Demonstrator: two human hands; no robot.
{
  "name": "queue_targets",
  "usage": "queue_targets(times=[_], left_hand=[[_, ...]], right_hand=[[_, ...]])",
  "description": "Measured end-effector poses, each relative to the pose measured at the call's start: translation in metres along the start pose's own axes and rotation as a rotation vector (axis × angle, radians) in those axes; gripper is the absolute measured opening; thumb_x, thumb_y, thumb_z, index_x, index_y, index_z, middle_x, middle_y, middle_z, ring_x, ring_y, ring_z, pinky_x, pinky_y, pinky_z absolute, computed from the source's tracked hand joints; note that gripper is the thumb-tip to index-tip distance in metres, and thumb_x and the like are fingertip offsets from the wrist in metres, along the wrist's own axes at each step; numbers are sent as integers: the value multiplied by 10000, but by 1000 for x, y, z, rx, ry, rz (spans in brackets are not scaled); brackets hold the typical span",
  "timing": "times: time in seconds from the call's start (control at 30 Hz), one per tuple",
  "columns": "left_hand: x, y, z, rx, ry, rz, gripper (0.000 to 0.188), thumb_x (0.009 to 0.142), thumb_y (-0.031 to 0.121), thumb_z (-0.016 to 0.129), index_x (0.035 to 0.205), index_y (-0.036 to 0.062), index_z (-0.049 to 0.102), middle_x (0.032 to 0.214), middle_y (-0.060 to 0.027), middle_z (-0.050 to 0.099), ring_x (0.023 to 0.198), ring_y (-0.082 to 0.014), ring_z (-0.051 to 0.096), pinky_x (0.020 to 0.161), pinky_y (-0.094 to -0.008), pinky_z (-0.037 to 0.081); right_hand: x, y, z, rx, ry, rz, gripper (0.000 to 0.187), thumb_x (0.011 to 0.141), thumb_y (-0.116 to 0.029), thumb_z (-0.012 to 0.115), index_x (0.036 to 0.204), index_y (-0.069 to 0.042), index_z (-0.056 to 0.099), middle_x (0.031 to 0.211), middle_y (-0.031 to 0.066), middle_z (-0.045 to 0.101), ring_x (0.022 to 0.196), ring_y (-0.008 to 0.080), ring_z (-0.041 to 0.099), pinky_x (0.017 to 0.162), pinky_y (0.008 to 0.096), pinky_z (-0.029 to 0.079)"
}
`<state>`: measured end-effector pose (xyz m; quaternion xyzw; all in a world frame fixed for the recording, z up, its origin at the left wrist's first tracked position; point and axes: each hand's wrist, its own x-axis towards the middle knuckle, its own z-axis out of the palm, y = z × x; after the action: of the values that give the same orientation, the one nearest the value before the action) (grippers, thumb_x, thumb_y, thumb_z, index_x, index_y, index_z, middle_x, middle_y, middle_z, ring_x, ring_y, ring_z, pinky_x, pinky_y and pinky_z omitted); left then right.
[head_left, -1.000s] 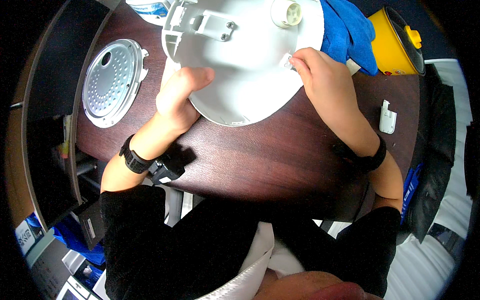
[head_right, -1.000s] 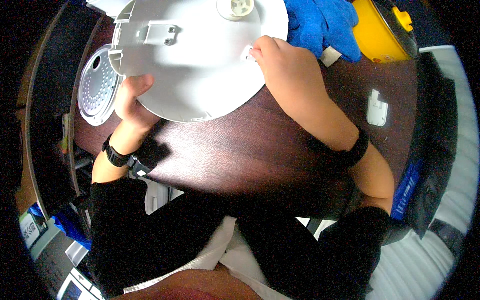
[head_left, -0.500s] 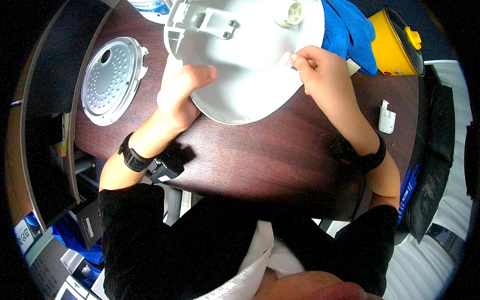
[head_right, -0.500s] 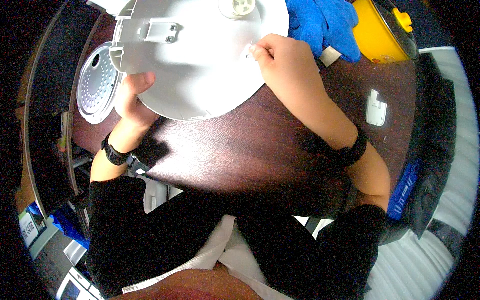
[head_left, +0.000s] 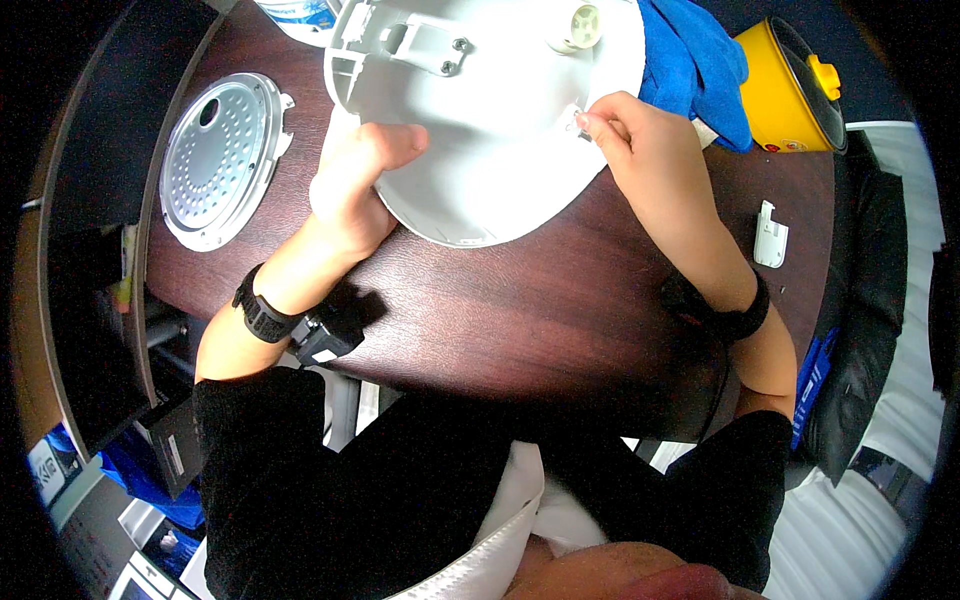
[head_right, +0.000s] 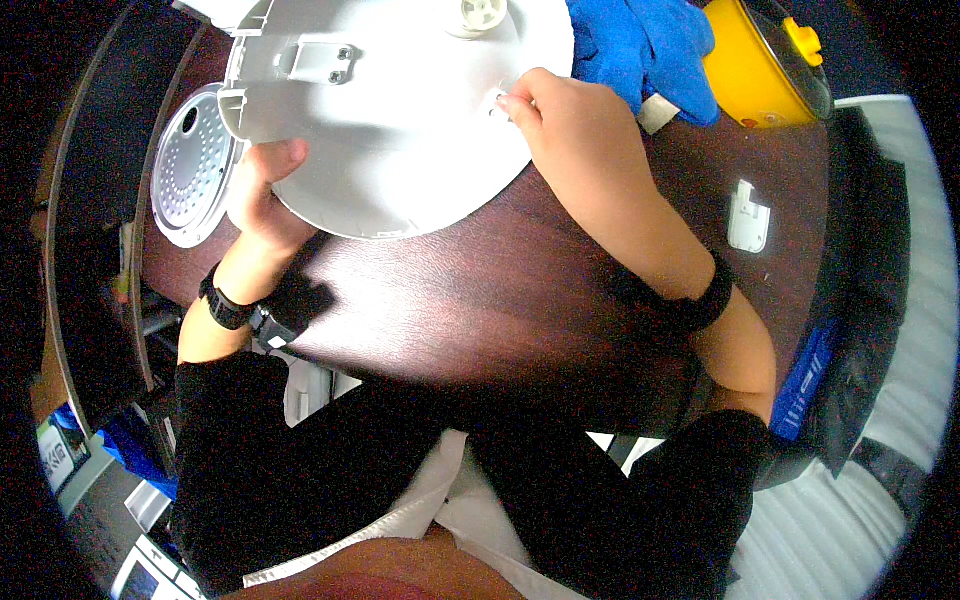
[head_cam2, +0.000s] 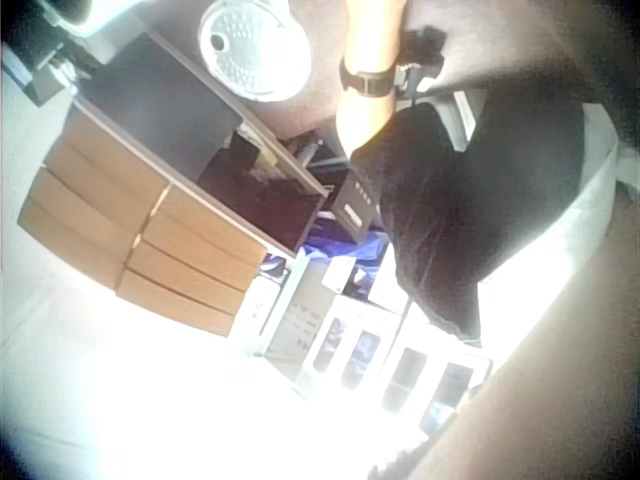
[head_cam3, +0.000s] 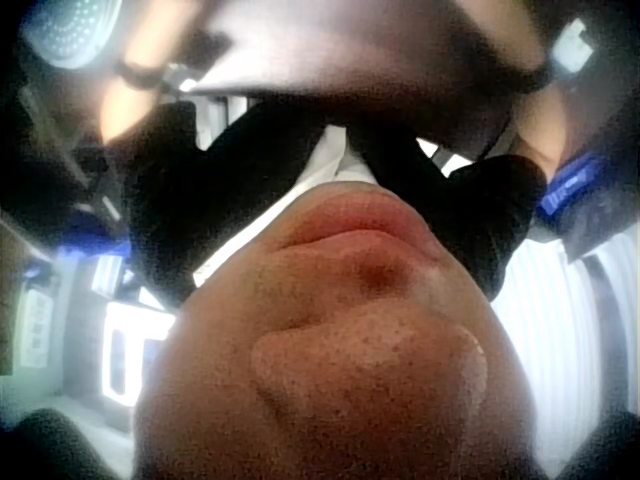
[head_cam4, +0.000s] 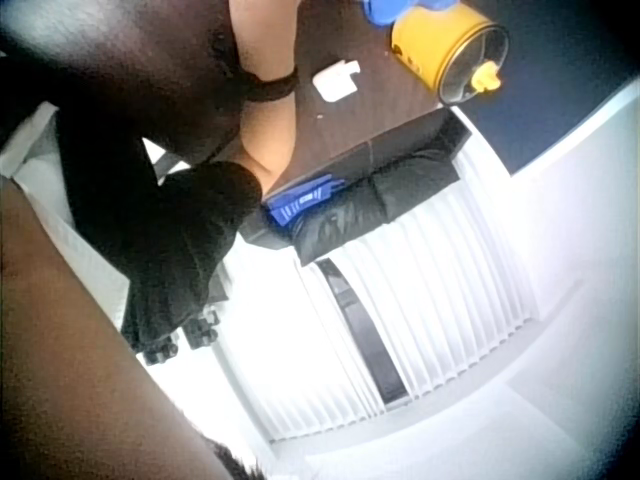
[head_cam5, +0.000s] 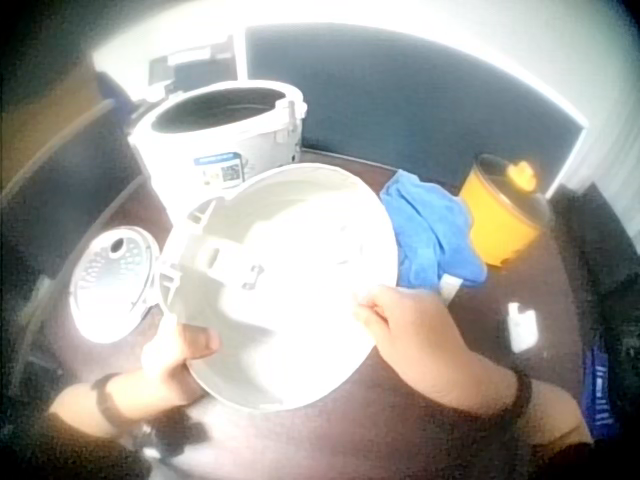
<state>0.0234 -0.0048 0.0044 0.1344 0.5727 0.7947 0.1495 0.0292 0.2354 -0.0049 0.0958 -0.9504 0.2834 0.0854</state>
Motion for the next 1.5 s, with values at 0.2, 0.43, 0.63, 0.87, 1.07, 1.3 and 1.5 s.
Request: queue_targets(times=[0.2,0.43,0.63,0.87,1.07,1.3,1.5], left_hand=[[1,1,3,-28,-9,24,454,716,170,443,1134,-7,420,987,-126,529,894,-208,538,793,-313,444],[2,0,4,-19,5,15,493,707,199,455,1149,-15,408,1017,-150,518,923,-239,534,806,-341,445],[1,0,1,88,48,-38,622,671,269,476,1201,-41,372,1093,-204,496,986,-301,524,845,-397,443],[1,1,1,106,52,-55,587,683,276,464,1176,-37,405,1081,-201,505,982,-291,525,841,-383,440],[2,0,0,123,44,-27,581,691,279,453,1176,-39,404,1089,-201,506,977,-282,527,830,-376,443],[0,2,2,44,-2,30,459,714,183,471,1131,-5,425,971,-123,534,886,-210,549,773,-317,455],[0,7,5,62,-36,4,480,711,171,465,1149,-16,404,980,-129,531,898,-218,546,784,-322,455]], right_hand=[[0,-1,-3,-72,13,-75,210,822,-256,570,760,-56,552,659,129,581,627,313,579,546,402,436],[0,2,-3,-62,15,-94,195,811,-242,588,758,-58,553,651,131,578,600,303,579,529,391,435],[-1,-1,-7,-88,-35,-90,156,811,-211,584,793,-60,556,667,129,589,608,301,586,539,387,447],[-1,1,-7,-123,-16,-161,136,817,-197,571,835,-64,546,722,129,601,644,301,594,559,389,462],[0,2,-5,-244,23,-286,124,829,-177,549,809,-55,538,702,117,584,616,298,586,531,377,457],[1,-5,-6,-302,-19,-333,118,840,-149,535,800,-38,532,698,132,572,608,306,563,529,368,432],[2,-5,1,-183,-69,-142,201,863,-167,499,747,-5,526,625,156,544,568,310,541,514,373,402]])
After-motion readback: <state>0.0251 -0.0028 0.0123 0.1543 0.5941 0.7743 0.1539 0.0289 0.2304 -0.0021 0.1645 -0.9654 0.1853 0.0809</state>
